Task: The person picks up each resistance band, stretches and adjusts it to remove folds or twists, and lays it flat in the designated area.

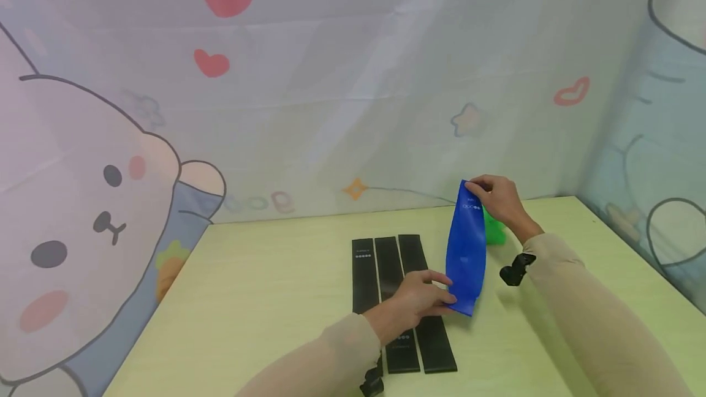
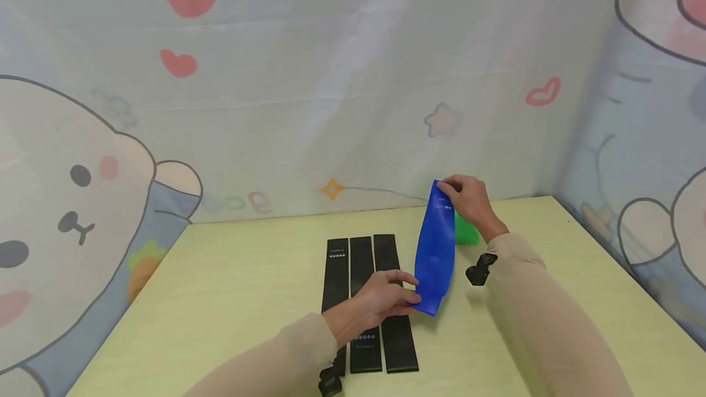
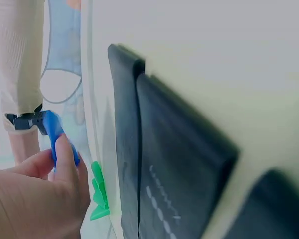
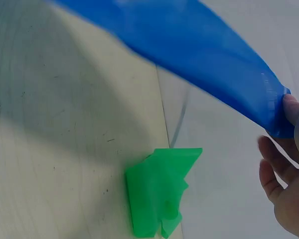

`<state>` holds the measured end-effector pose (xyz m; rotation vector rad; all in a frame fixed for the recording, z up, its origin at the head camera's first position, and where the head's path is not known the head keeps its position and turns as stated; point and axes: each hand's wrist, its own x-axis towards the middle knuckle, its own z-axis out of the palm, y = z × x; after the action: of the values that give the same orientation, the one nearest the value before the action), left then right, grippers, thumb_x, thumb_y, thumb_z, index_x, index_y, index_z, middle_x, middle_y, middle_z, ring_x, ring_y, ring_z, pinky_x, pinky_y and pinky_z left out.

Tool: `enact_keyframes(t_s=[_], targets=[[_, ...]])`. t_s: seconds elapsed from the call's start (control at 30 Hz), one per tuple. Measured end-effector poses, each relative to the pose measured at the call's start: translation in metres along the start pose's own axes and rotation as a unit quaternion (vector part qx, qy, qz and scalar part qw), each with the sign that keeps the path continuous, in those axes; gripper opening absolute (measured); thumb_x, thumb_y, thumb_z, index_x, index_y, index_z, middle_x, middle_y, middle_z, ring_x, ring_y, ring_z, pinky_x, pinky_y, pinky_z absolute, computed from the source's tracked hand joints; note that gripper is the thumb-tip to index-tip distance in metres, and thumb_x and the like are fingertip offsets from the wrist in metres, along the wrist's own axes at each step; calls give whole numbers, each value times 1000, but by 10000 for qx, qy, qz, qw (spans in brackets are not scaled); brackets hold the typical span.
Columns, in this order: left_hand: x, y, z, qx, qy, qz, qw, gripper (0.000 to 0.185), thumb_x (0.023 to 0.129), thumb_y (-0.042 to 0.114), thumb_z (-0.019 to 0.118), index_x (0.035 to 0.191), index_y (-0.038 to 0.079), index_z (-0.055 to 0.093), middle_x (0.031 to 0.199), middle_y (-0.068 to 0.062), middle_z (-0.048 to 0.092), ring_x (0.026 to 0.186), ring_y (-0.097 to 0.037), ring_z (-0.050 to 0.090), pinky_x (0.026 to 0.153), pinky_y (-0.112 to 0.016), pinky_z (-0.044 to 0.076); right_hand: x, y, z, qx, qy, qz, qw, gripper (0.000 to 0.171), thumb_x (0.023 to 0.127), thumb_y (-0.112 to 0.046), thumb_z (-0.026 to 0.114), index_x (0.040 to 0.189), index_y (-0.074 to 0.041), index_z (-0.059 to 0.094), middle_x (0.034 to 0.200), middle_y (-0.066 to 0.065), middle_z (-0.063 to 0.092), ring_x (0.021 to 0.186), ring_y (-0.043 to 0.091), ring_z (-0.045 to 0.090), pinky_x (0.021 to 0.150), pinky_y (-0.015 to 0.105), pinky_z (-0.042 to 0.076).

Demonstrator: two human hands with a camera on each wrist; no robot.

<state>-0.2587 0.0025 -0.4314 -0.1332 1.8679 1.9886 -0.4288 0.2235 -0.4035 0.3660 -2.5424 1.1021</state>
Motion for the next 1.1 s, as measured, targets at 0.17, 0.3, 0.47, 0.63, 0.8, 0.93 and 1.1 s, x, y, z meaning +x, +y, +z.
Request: enact_keyframes(t_s=[0.17,0.3,0.47,0.63,0.8,0.93,1.1], targets=[[-9,-6,-4,161,-225,-29,9996,22,84,-16,68,99,0,70,92,-16,67,84,-30,73,75,-38,62,1,0,1,-31,-125,74,9999,44,105,-32,55,121,8,65,111,26,67,96,38,65,84,50,56],[-16,-13,-6,270,-413,-157,9987,21,83,-16,68,98,-3,72,94,-15,68,86,-31,73,77,-41,62,0,-1,3,50,-234,137,9996,42,105,-30,56,118,9,65,105,25,68,87,33,66,75,38,59],[-23,-17,-5,445,-607,-215,9969,19,84,-16,68,96,-4,76,93,-12,70,83,-28,74,74,-38,63,0,-2,4,156,-271,227,9993,38,103,-26,59,116,9,66,97,23,69,75,26,67,61,25,57],[-29,-19,-2,552,-616,-186,9964,17,84,-13,69,95,-3,77,90,-10,72,83,-29,75,71,-37,63,0,-2,7,257,-327,347,9985,38,102,-26,61,118,8,67,100,24,69,78,27,68,62,28,59],[-33,-20,2,611,-446,-221,9969,16,83,-12,72,93,-1,79,88,-9,72,79,-27,75,70,-37,63,-1,-3,11,376,-364,444,9976,38,102,-27,61,120,6,68,109,25,70,90,31,69,72,31,58],[-35,-22,2,481,-414,-255,9977,17,83,-13,72,92,0,78,84,-14,73,75,-27,75,69,-37,63,-1,-7,10,727,-519,628,9940,39,103,-26,59,124,7,66,116,26,68,97,33,68,75,24,58],[-38,-25,2,497,-265,-259,9981,16,80,-13,74,89,1,78,79,-13,73,70,-24,74,66,-37,63,0,-10,12,1187,-822,978,9847,38,102,-22,60,128,6,63,121,27,65,99,30,67,75,20,57]])
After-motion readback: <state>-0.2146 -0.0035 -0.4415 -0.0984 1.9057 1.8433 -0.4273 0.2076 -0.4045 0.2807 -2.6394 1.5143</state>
